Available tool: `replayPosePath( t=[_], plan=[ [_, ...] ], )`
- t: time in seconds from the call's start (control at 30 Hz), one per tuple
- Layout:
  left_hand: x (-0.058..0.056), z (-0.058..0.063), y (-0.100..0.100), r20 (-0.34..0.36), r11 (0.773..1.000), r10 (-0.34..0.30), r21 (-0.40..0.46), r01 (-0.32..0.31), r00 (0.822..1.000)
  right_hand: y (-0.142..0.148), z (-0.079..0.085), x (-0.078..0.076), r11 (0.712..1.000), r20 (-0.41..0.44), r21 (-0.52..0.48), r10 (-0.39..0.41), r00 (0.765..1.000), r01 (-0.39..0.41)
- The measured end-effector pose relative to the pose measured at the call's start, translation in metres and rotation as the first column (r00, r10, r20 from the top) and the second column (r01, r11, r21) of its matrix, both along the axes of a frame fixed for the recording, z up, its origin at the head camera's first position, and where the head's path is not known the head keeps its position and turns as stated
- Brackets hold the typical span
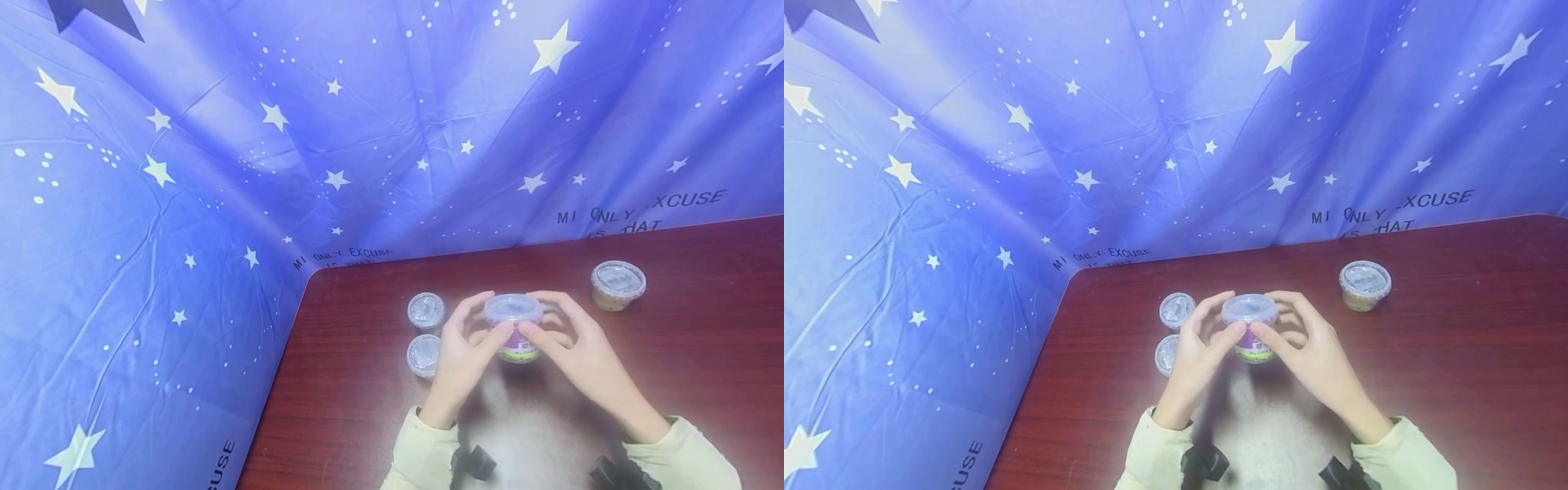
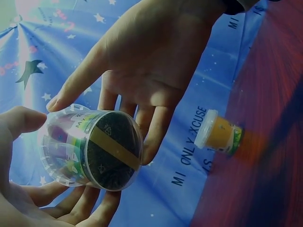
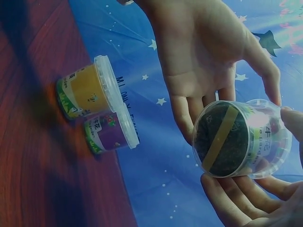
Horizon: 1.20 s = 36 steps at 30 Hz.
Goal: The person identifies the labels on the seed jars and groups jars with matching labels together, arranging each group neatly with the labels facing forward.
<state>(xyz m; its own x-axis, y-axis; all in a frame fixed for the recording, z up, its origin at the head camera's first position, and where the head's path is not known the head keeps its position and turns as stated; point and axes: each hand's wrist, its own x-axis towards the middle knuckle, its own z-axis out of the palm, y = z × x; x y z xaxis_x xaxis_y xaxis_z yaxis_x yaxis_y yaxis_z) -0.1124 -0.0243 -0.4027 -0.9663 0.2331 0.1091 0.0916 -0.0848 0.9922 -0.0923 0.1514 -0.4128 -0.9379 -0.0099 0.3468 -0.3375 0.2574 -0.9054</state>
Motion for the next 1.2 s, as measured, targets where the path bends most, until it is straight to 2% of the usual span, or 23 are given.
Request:
replayPosePath(
  t=[0.43, 0.83, 1.0, 1.2],
  plan=[
    [-0.005, 0.002, -0.004, -0.027, 1.000, -0.005, 0.011, 0.005, 1.000, 0.005, 0.000, -0.002, 0.999, -0.002, 0.042, 0.026, 1.000, -0.026],
    [-0.011, 0.000, -0.014, -0.028, 0.994, -0.102, 0.025, 0.103, 0.994, 0.007, 0.004, -0.001, 0.994, 0.017, 0.007, 0.110, 0.994, -0.110],
    [-0.011, 0.000, -0.016, -0.014, 0.989, -0.146, 0.035, 0.146, 0.989, 0.006, 0.005, 0.000, 0.992, 0.028, 0.034, 0.119, 0.992, -0.120],
    [-0.011, 0.000, -0.017, -0.017, 0.983, -0.176, 0.044, 0.177, 0.984, 0.006, 0.004, 0.000, 0.990, 0.023, 0.015, 0.137, 0.990, -0.138]
  ],
)
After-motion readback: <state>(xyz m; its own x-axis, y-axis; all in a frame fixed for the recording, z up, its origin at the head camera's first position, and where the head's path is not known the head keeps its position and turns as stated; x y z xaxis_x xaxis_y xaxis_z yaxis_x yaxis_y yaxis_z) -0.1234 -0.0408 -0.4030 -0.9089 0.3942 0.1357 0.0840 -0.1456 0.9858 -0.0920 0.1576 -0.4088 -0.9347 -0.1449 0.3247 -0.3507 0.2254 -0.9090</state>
